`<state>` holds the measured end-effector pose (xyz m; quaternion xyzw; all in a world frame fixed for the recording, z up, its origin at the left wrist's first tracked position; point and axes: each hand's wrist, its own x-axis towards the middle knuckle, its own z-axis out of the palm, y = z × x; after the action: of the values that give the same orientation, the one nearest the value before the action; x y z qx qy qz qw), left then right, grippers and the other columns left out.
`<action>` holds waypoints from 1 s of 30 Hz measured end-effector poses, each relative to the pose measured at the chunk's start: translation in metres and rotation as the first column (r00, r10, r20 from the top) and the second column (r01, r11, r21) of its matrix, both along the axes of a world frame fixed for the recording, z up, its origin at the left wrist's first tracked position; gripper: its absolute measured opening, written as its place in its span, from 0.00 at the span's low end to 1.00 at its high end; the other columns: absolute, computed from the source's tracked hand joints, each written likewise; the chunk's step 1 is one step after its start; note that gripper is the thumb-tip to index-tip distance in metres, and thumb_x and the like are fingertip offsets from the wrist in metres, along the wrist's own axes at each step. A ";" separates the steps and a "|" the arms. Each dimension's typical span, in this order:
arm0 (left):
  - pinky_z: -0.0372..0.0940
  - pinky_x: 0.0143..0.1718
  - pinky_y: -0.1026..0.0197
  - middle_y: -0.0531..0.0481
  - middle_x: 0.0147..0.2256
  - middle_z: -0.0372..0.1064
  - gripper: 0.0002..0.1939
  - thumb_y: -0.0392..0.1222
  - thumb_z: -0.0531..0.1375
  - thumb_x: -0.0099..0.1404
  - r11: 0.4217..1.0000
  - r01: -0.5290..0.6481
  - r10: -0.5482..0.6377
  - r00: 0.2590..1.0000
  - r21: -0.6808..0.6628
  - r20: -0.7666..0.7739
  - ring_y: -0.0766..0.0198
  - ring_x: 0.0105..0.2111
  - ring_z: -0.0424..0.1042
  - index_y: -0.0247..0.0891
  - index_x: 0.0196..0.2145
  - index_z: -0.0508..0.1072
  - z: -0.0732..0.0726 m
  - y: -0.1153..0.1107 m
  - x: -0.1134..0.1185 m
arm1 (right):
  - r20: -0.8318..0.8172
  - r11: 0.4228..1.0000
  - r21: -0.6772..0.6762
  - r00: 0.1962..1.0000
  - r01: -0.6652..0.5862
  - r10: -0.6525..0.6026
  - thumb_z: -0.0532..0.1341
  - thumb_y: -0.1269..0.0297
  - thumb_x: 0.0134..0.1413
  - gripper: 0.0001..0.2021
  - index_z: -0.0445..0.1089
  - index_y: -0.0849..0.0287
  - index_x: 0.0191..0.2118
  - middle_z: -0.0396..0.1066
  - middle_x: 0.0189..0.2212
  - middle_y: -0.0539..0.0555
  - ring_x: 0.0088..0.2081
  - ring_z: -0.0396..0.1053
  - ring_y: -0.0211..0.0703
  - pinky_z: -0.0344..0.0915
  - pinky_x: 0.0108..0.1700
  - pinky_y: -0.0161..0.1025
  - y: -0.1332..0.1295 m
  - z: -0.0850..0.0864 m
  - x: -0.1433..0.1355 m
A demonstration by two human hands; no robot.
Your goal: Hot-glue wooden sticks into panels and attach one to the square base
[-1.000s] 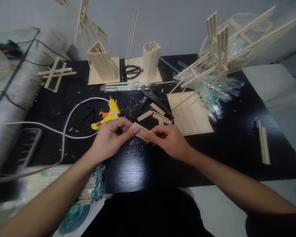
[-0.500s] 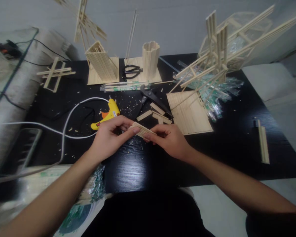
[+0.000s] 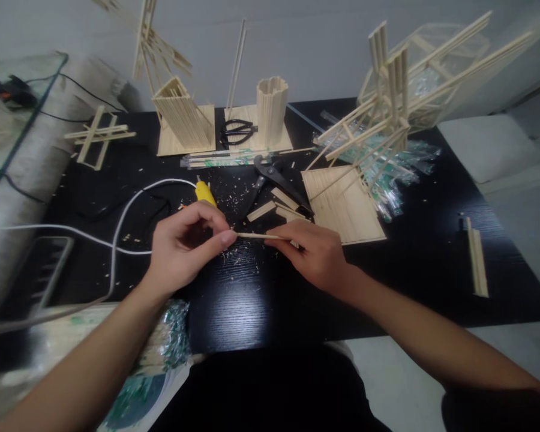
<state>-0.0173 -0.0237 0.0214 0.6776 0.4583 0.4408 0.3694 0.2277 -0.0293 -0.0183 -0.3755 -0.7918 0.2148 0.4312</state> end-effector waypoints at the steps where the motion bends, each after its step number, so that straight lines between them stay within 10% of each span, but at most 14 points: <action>1: 0.67 0.35 0.59 0.51 0.31 0.72 0.09 0.44 0.69 0.66 1.000 -0.025 0.025 1.000 -0.008 0.010 0.64 0.32 0.71 0.40 0.31 0.75 0.001 0.000 0.000 | 0.011 0.999 0.041 1.000 0.004 -0.004 0.65 0.66 0.69 0.06 0.80 0.54 0.46 0.84 0.40 0.53 0.42 0.81 0.44 0.78 0.47 0.43 0.001 -0.001 0.001; 9: 0.69 0.41 0.58 0.50 0.35 0.78 0.04 0.41 0.65 0.70 0.997 -0.047 0.051 0.997 0.057 -0.065 0.61 0.36 0.75 0.43 0.37 0.80 0.000 0.000 0.000 | 0.057 0.983 0.179 0.998 -0.049 0.040 0.63 0.71 0.70 0.11 0.78 0.55 0.53 0.82 0.45 0.56 0.47 0.79 0.46 0.78 0.53 0.46 0.002 0.000 0.007; 16: 0.68 0.59 0.50 0.43 0.53 0.77 0.18 0.35 0.65 0.68 0.924 0.376 -0.345 0.901 0.075 -0.264 0.53 0.55 0.74 0.44 0.54 0.79 0.001 0.002 -0.001 | 0.031 0.994 0.093 0.998 -0.059 0.056 0.63 0.68 0.70 0.09 0.79 0.52 0.50 0.83 0.43 0.54 0.45 0.80 0.46 0.79 0.50 0.46 0.001 0.000 0.004; 30: 0.72 0.44 0.59 0.49 0.37 0.80 0.03 0.35 0.69 0.66 0.969 0.160 -0.114 0.966 0.190 -0.233 0.62 0.38 0.79 0.40 0.38 0.81 -0.005 -0.001 0.001 | -0.107 0.969 -0.238 0.993 -0.069 0.045 0.70 0.59 0.63 0.06 0.82 0.54 0.39 0.83 0.34 0.51 0.34 0.79 0.42 0.74 0.40 0.39 0.002 0.009 0.000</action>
<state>-0.0160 -0.0248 0.0163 0.7873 0.3997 0.3816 0.2736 0.2279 -0.0273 -0.0090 -0.3907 -0.7477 0.3403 0.4153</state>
